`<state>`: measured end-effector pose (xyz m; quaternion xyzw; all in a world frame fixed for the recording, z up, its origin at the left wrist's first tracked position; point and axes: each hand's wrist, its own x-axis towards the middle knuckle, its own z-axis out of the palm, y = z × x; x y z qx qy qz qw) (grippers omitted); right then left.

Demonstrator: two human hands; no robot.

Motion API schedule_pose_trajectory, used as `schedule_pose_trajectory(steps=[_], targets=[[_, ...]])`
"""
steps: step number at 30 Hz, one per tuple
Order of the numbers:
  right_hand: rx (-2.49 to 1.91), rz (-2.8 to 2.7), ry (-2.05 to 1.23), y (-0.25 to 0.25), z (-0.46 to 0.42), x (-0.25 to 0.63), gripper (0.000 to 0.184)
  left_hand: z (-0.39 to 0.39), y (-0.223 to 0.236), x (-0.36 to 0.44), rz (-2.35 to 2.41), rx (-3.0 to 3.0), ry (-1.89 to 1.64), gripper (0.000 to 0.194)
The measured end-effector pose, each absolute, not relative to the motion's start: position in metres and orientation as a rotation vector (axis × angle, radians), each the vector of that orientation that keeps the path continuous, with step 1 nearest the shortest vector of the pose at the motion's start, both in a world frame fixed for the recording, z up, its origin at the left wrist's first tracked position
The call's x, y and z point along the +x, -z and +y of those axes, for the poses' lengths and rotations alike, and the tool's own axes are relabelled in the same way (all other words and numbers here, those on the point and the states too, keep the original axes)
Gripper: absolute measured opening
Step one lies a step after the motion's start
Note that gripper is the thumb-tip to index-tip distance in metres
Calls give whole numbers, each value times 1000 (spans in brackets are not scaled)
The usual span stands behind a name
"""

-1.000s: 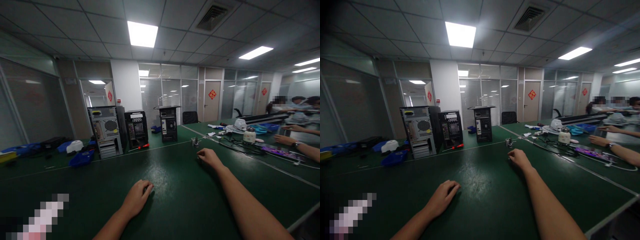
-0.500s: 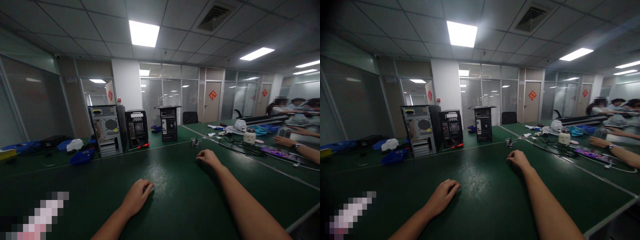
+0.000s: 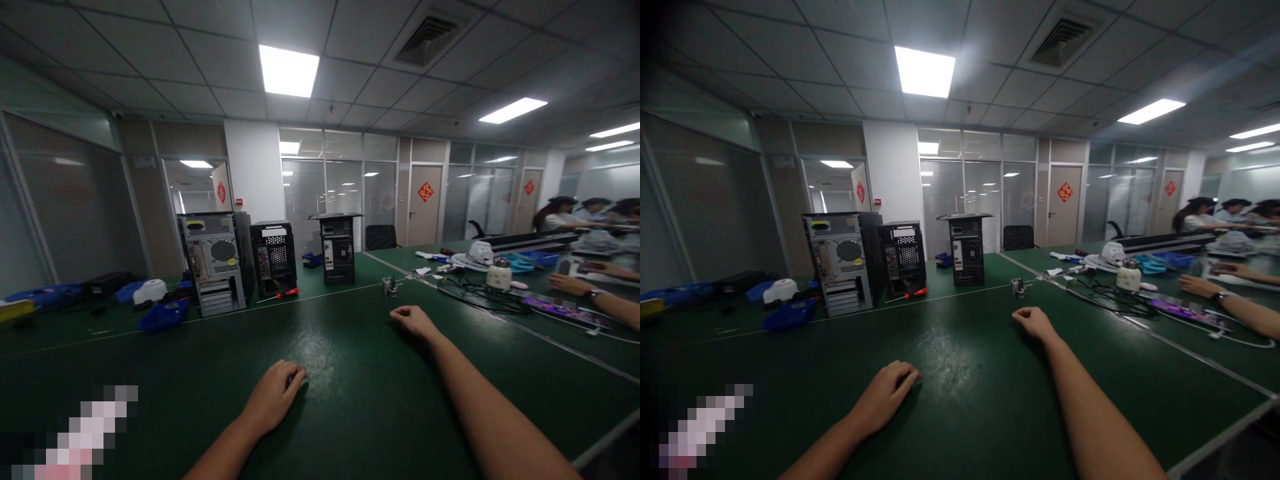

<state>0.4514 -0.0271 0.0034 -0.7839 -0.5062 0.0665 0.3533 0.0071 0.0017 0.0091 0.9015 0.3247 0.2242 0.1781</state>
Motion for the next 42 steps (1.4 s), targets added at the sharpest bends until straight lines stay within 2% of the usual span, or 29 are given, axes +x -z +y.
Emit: schedule_pose_trajectory(steps=[11,19,28,34,42], targets=[[-1939,-1394,-210,-2,-27,454,30,2,-6,6,919,2579,-657,41],[-1858,-1429,-250,5,-28,459,40,3,-5,6,921,2575,-651,40],[-1857,-1530,-225,0,-32,447,32,5,-4,6,919,2569,-661,38],[-1778,-1853,-177,-24,-27,377,37,6,-3,6,923,2567,-664,37],[-1319,-2405,-166,-39,-42,220,39,2,-4,5,1005,2545,-665,43]])
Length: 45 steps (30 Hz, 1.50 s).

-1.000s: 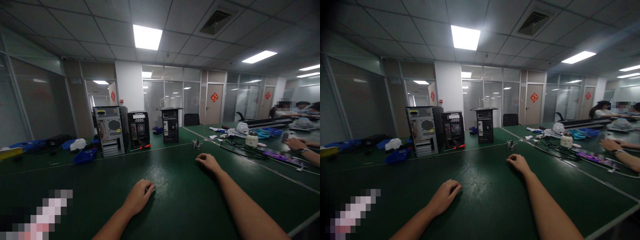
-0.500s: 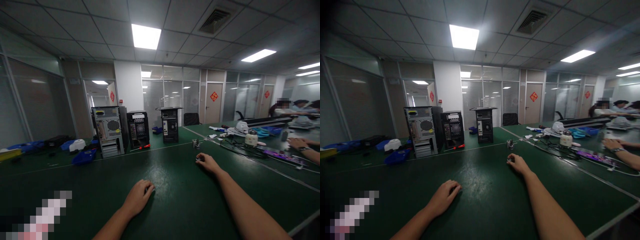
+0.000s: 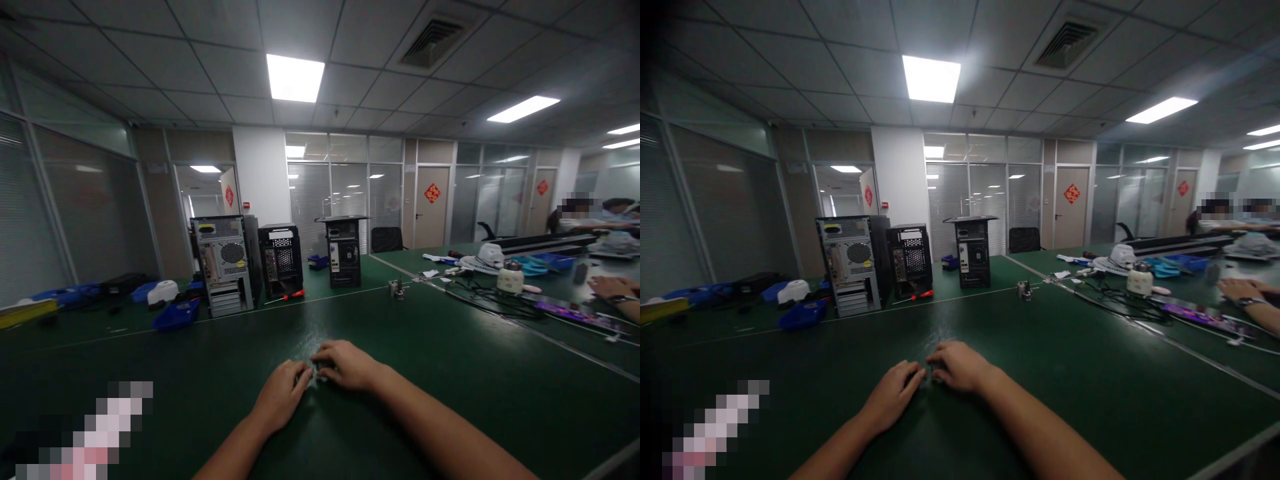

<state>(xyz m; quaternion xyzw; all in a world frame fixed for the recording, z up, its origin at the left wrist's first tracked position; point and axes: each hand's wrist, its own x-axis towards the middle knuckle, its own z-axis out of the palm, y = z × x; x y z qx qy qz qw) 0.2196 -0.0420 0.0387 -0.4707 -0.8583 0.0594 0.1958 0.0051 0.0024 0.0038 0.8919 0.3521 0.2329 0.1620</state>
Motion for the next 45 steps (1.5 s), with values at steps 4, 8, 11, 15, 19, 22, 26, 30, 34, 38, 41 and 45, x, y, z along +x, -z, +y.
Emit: schedule_pose_trajectory(steps=[4,8,11,15,19,22,26,30,34,38,41,45], targets=[[-1329,-2375,-81,-33,-46,193,45,7,3,4,974,2542,-712,39],[-1358,-2385,-33,-28,-44,195,62,8,4,5,1016,2574,-682,33],[-1329,-2454,-6,-29,-43,197,60,4,-1,7,1028,2589,-665,30],[-1404,-2474,15,-32,-42,207,61,0,-6,7,1065,2601,-658,30],[-1461,-2340,-37,-36,-43,222,50,-1,-8,7,1104,2583,-673,30],[-1395,-2327,-47,-40,-47,223,39,-1,-8,6,1057,2580,-681,29],[-1311,-2395,2,-39,-48,211,31,-1,-10,6,968,2592,-686,37],[-1295,-2451,74,-30,-44,200,23,-1,-10,6,879,2613,-682,44],[-1297,-2462,126,-28,-38,202,16,0,-9,6,900,2598,-679,47],[-1517,-2293,151,-32,-29,237,17,0,-7,6,954,2607,-675,48],[-1803,-2113,166,-33,-22,290,23,0,-7,6,942,2606,-655,45],[-2142,-1810,303,-21,-16,368,33,1,-6,5,957,2596,-646,41]])
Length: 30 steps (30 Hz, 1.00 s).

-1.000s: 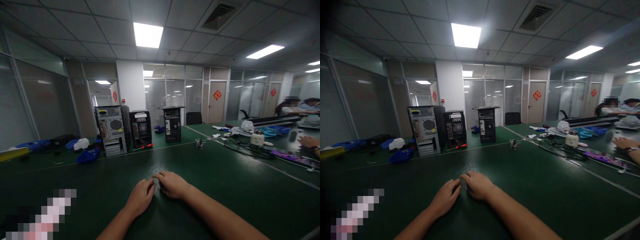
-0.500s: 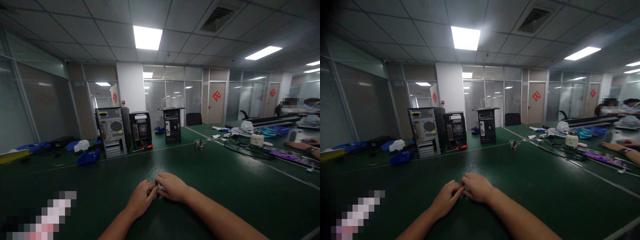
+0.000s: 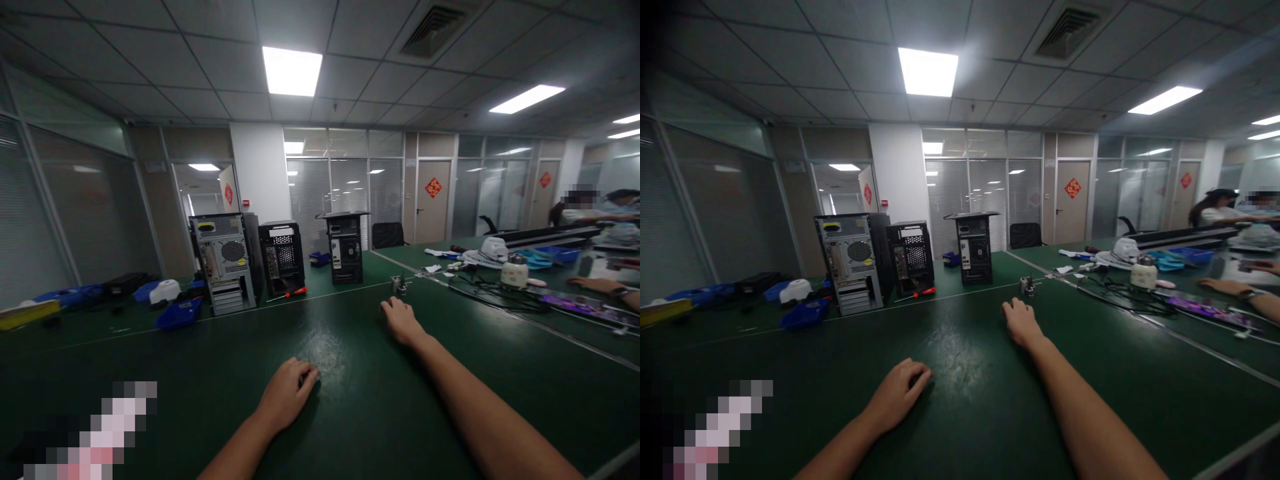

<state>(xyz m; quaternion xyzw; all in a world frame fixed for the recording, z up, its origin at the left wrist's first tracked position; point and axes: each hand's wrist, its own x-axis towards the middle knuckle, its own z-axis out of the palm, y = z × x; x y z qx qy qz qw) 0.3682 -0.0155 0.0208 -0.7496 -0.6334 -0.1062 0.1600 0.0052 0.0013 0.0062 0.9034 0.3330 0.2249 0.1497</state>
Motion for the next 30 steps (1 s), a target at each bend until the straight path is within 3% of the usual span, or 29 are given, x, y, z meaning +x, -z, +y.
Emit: schedule_pose_trajectory(steps=[8,16,21,30], targets=[[-2245,-1348,78,22,-2,431,36,3,-5,6,972,2582,-647,36],[-1884,-1037,268,-5,-15,451,40,2,-7,7,969,2567,-631,35],[-1745,-964,272,-12,-35,466,40,3,-5,7,991,2557,-624,35],[-1928,-1132,125,5,-28,470,32,6,-1,6,1004,2543,-632,36]])
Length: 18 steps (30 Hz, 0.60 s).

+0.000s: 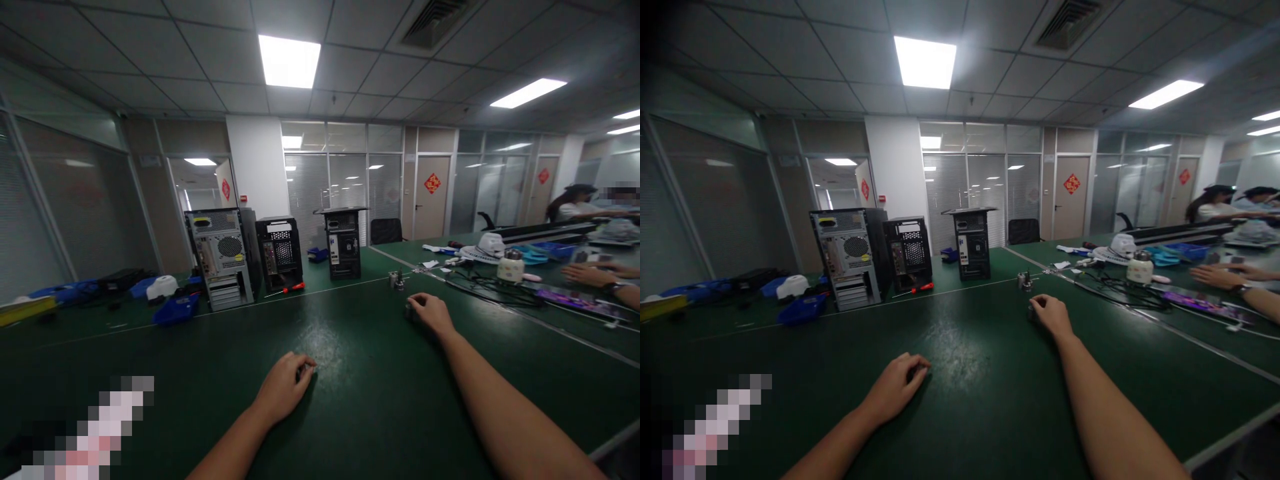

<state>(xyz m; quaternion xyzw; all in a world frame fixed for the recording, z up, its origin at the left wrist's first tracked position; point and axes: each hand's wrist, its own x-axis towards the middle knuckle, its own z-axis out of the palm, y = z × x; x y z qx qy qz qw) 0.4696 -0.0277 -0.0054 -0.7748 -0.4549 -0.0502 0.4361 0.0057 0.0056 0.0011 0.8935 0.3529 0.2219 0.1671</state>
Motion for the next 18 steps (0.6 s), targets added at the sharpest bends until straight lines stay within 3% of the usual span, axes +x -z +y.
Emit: schedule_pose_trajectory(steps=[18], targets=[[-1886,-1078,5,10,-28,466,32,3,-5,4,982,2532,-619,31]])
